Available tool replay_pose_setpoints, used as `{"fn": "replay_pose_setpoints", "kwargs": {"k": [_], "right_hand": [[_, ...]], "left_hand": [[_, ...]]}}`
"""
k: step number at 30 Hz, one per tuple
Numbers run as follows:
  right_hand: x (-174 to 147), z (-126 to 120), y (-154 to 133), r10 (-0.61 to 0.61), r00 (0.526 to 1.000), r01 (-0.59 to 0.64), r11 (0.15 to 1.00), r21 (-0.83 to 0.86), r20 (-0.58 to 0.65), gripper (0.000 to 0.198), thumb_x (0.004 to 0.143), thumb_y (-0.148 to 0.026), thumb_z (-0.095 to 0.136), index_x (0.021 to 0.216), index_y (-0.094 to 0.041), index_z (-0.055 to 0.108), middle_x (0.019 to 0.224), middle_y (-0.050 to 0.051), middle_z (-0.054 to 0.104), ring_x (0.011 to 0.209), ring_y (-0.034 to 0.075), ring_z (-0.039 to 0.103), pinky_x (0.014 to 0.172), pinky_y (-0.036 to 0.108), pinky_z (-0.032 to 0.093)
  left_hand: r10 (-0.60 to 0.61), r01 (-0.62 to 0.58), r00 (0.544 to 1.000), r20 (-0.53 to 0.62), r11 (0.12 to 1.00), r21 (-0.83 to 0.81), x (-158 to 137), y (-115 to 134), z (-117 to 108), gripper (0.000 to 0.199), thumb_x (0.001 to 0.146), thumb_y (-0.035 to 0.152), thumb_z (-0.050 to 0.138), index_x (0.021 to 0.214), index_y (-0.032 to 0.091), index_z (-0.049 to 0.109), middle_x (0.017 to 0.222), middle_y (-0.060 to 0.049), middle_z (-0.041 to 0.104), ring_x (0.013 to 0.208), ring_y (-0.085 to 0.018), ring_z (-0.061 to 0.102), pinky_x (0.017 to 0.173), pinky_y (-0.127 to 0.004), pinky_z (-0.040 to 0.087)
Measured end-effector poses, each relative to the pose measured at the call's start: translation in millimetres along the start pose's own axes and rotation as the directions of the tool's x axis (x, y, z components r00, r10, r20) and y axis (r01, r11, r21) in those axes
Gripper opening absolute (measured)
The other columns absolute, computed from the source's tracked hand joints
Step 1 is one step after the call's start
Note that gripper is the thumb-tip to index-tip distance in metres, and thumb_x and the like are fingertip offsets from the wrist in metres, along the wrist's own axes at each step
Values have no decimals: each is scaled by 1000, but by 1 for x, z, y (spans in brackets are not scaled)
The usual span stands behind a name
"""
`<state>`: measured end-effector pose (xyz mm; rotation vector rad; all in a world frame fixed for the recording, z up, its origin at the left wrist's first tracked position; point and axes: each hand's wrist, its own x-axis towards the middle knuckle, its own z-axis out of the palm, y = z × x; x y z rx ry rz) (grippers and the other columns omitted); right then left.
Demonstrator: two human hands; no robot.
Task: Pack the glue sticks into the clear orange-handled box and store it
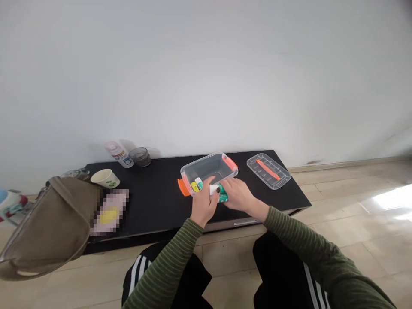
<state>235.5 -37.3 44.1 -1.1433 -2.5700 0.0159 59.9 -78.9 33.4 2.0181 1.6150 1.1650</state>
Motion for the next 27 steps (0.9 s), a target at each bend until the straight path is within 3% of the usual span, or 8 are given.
{"fn": "replay_pose_setpoints", "kwargs": {"k": [4, 9, 12, 15, 18, 20, 23, 27], "right_hand": [[-22, 15, 15, 85, 996, -87, 995, -48, -39, 27, 84, -32, 57, 105, -16, 57, 93, 10, 64, 83, 24, 55, 71, 33, 38], [-40, -3, 39, 109, 981, -139, 973, -187, -160, 23, 92, -30, 48, 108, -18, 60, 96, 12, 65, 85, 25, 54, 73, 36, 36], [-46, -8, 51, 226, 966, -246, 950, -192, -123, 22, 89, -31, 52, 106, -19, 59, 99, 12, 66, 91, 27, 57, 75, 37, 39], [-47, -2, 73, 497, 867, -485, 862, -149, 49, 30, 81, -31, 61, 109, -19, 56, 105, 12, 66, 96, 29, 62, 73, 35, 42], [-46, 9, 102, 708, 653, -704, 698, -130, 269, 44, 77, -35, 67, 115, -18, 53, 109, 14, 68, 97, 32, 66, 73, 35, 46], [-42, 18, 116, 750, 550, -772, 624, -117, 366, 51, 77, -41, 67, 118, -16, 52, 111, 16, 68, 102, 34, 67, 76, 38, 48], [-34, 31, 123, 771, 511, -804, 585, -106, 380, 58, 75, -45, 69, 121, -13, 52, 116, 19, 66, 111, 36, 65, 83, 40, 49], [-22, 44, 115, 777, 547, -794, 599, -101, 312, 60, 78, -50, 69, 121, -13, 52, 121, 20, 63, 113, 35, 64, 86, 41, 49]], "left_hand": [[-61, 44, 987, 150, 993, 111, 3, 19, 18, 36, 100, 41, 32, 115, 18, 55, 86, -8, 71, 74, -25, 66, 67, -35, 48], [-59, 56, 995, 75, 998, 41, 5, 37, 37, 36, 102, 43, 28, 117, 19, 51, 90, -9, 71, 71, -23, 67, 63, -32, 46], [-112, 112, 992, 61, 994, -2, 10, 40, 46, 36, 103, 43, 26, 116, 19, 49, 86, -7, 71, 70, -22, 67, 61, -31, 45], [-135, 124, 987, 91, 986, 111, 17, 36, 55, 38, 104, 43, 25, 120, 19, 49, 79, -6, 70, 67, -21, 68, 61, -29, 44], [-125, 32, 961, 246, 935, 352, 22, 32, 71, 40, 103, 46, 28, 120, 19, 52, 78, -7, 71, 72, -23, 71, 65, -30, 46], [-133, -65, 920, 368, 876, 478, 24, 28, 88, 41, 102, 48, 31, 120, 17, 53, 81, -11, 73, 78, -26, 72, 69, -31, 48], [-128, -167, 875, 467, 825, 540, 28, 22, 114, 41, 102, 45, 34, 124, 15, 52, 88, -15, 72, 86, -30, 73, 72, -34, 51], [-123, -196, 864, 488, 812, 550, 35, 10, 139, 35, 100, 39, 43, 127, 18, 52, 101, -14, 67, 89, -28, 72, 71, -34, 54]]}}
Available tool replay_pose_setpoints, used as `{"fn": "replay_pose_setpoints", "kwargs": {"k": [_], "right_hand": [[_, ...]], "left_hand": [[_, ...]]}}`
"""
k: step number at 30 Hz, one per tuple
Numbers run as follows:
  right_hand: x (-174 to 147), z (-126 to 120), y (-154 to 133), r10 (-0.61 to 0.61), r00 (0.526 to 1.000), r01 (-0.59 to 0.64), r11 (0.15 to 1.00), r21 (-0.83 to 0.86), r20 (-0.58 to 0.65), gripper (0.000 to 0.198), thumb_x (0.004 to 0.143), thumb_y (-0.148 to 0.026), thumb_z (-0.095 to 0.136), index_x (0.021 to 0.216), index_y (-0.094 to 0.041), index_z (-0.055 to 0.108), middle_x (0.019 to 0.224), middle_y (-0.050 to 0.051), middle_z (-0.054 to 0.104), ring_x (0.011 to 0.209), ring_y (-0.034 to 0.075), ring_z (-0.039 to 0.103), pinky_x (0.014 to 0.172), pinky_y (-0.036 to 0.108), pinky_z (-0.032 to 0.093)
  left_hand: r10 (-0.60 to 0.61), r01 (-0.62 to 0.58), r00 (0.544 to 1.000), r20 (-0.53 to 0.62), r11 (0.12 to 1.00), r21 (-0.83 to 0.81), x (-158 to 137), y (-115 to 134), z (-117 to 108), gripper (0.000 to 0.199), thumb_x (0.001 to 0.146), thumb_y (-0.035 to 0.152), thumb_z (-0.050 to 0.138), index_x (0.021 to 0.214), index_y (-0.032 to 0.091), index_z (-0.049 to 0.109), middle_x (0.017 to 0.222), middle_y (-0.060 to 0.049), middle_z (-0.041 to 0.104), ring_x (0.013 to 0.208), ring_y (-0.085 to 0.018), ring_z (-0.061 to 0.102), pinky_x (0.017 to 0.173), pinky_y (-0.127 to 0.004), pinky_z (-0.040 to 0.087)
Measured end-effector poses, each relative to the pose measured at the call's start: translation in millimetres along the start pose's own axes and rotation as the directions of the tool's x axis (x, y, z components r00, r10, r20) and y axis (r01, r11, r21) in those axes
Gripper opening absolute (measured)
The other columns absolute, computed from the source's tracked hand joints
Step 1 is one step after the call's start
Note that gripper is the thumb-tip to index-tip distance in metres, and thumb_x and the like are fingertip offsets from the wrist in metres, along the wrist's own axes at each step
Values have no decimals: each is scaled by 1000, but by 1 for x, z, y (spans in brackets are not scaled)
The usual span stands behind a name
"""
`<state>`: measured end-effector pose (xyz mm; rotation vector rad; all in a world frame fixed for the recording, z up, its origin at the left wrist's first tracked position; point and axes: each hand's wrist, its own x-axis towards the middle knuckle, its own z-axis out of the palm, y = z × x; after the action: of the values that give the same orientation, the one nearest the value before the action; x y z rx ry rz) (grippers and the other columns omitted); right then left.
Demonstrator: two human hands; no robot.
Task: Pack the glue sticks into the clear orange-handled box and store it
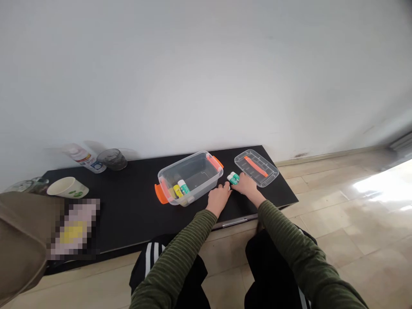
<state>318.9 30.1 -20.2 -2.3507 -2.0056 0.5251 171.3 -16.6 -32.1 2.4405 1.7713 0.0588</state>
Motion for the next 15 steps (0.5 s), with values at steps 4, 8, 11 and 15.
{"fn": "replay_pose_setpoints", "kwargs": {"k": [4, 8, 11, 15], "right_hand": [[1, 0, -8, -33, 998, 32, 999, -12, -50, 54, 87, -55, 62, 120, -14, 53, 121, 20, 62, 108, 32, 66, 83, 37, 49], [0, -8, -5, -70, 989, 66, 997, -38, -129, 42, 94, -51, 54, 116, -15, 57, 119, 18, 64, 114, 32, 59, 81, 36, 49], [-12, -20, -9, -178, 935, 195, 981, 25, -306, 29, 97, -39, 49, 115, -18, 59, 118, 15, 65, 119, 29, 54, 83, 36, 49], [-41, -40, -46, -431, 734, 535, 843, 56, -525, 26, 97, -23, 41, 113, -19, 61, 115, 12, 66, 114, 24, 55, 96, 36, 46]], "left_hand": [[-51, 50, 999, 7, 998, 24, 10, 0, 10, 36, 99, 36, 47, 131, 20, 51, 120, -15, 57, 88, -23, 72, 70, -31, 56], [-88, 89, 996, -32, 995, 40, 11, 3, 12, 50, 96, 35, 52, 143, 19, 43, 127, -17, 52, 88, -23, 72, 70, -31, 57], [-89, 90, 994, -63, 996, 28, 3, 4, 5, 61, 93, 35, 59, 148, 20, 39, 132, -19, 51, 91, -25, 70, 72, -33, 58], [-29, 26, 996, -86, 999, -35, -23, 1, -9, 47, 95, 34, 55, 139, 19, 52, 129, -18, 57, 100, -28, 67, 74, -33, 56]]}}
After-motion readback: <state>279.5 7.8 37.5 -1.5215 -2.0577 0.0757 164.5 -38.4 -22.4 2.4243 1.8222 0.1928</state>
